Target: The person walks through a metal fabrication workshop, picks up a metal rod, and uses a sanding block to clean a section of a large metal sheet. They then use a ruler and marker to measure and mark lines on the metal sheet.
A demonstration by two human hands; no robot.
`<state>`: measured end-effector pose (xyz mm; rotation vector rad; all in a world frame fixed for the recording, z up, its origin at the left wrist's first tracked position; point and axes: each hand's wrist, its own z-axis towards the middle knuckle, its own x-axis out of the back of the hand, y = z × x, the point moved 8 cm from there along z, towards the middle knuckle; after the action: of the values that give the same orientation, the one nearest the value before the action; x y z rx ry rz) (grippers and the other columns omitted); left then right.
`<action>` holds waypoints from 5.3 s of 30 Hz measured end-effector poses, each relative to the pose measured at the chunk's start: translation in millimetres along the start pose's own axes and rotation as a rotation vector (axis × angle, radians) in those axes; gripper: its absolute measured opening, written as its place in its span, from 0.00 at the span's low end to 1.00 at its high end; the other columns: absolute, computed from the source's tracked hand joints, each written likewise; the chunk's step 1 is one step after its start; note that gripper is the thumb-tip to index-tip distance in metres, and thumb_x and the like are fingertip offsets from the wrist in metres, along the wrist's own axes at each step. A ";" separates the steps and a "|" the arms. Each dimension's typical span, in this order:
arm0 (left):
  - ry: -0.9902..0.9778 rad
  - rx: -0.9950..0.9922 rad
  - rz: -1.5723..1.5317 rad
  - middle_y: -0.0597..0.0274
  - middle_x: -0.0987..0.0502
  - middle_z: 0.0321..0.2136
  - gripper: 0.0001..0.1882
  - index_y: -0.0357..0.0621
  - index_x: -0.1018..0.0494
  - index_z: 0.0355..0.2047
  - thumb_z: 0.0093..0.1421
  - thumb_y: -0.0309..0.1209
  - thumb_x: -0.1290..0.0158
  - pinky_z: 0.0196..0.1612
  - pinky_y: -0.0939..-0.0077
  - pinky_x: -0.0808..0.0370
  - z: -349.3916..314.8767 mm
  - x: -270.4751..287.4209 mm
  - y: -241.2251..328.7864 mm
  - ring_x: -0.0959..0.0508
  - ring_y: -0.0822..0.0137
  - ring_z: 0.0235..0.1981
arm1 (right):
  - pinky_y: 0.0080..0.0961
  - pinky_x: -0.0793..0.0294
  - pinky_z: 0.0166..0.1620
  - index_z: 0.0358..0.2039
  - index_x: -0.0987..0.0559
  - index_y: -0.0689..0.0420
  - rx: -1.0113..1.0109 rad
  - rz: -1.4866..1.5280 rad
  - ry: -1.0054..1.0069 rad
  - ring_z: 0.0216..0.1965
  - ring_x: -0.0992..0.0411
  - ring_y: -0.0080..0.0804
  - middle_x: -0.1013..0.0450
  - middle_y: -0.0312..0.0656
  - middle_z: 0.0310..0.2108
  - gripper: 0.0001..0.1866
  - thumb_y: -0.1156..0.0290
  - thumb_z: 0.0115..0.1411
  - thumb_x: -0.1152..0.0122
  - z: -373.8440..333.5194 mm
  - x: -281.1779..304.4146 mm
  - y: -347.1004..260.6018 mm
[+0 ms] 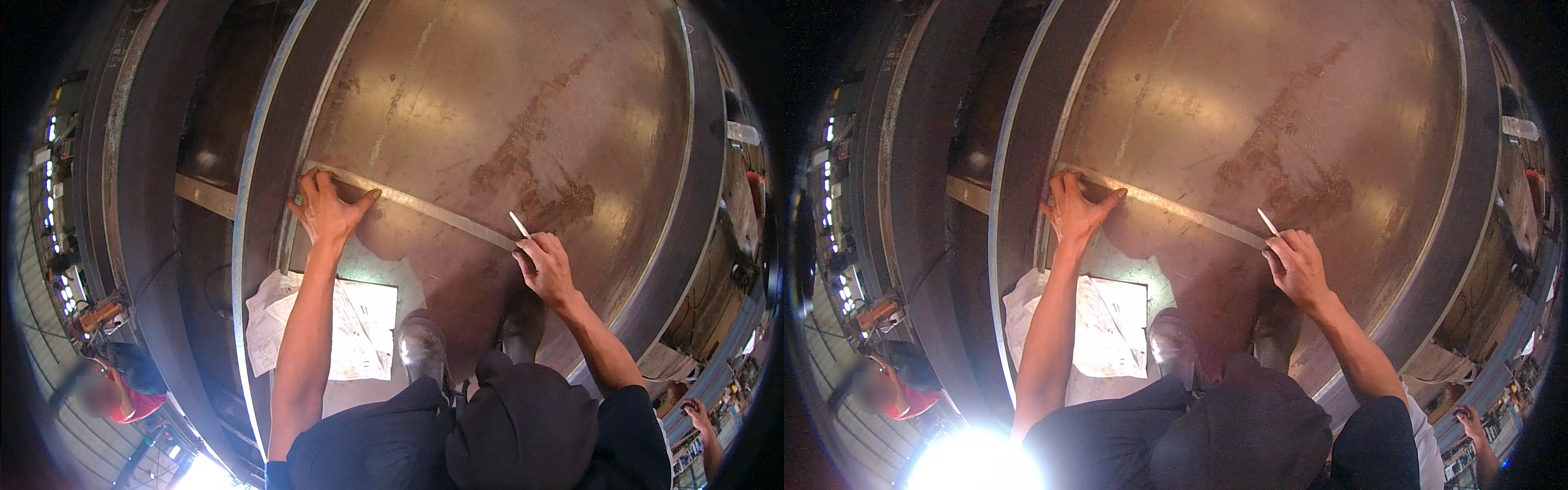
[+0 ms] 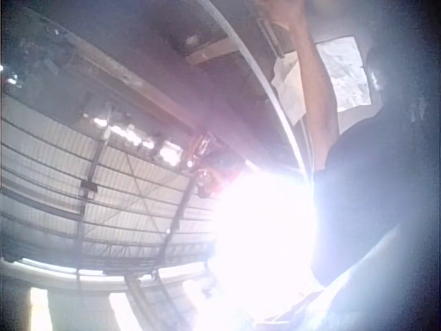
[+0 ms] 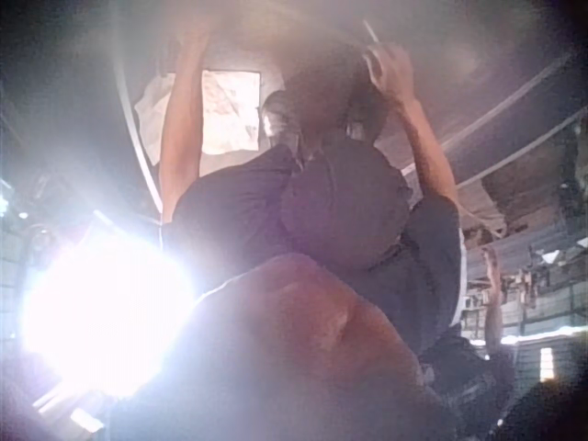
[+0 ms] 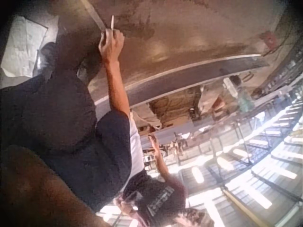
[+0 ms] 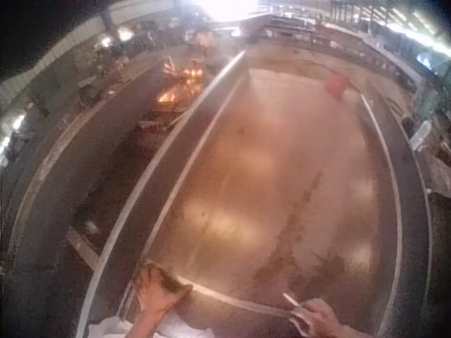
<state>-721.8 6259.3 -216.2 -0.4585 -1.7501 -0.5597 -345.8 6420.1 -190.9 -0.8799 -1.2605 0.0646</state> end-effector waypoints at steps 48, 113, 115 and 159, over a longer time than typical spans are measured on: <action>0.171 0.045 -0.172 0.48 0.31 0.59 0.39 0.45 0.26 0.58 0.50 0.53 0.32 0.72 0.38 0.46 13.9 -17.2 5.3 0.37 0.47 0.69 | 0.35 0.21 0.42 0.43 0.19 0.57 1.033 0.740 -0.520 0.32 0.20 0.38 0.20 0.43 0.31 0.10 0.73 0.60 0.34 177.6 54.2 -442.1; 0.201 -0.511 -0.077 0.50 0.31 0.59 0.32 0.48 0.22 0.50 0.53 0.56 0.34 0.76 0.39 0.59 -32.9 12.8 12.2 0.38 0.50 0.69 | 0.44 0.29 0.53 0.55 0.24 0.57 -0.195 -0.118 0.067 0.50 0.28 0.54 0.26 0.52 0.48 0.27 0.76 0.55 0.28 -42.6 -3.1 -20.7; 0.197 -0.541 -0.083 0.50 0.30 0.58 0.31 0.48 0.21 0.49 0.54 0.56 0.34 0.76 0.40 0.57 -35.9 14.1 4.5 0.37 0.50 0.68 | 0.43 0.28 0.52 0.53 0.24 0.58 -0.237 -0.081 0.085 0.49 0.28 0.54 0.26 0.51 0.46 0.25 0.76 0.55 0.28 -46.5 -13.7 -17.9; 0.286 -0.341 -0.070 0.51 0.28 0.61 0.35 0.53 0.22 0.58 0.53 0.52 0.30 0.63 0.47 0.34 -87.7 -17.7 -64.8 0.28 0.46 0.59 | 0.40 0.32 0.46 0.48 0.22 0.54 -0.044 -0.016 -0.050 0.42 0.29 0.47 0.27 0.45 0.42 0.23 0.81 0.50 0.32 -94.7 -63.4 -25.9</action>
<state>-686.2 6155.0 -224.1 -0.5267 -1.4051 -0.9338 -298.8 6320.1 -228.9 -0.9108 -1.3197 0.0471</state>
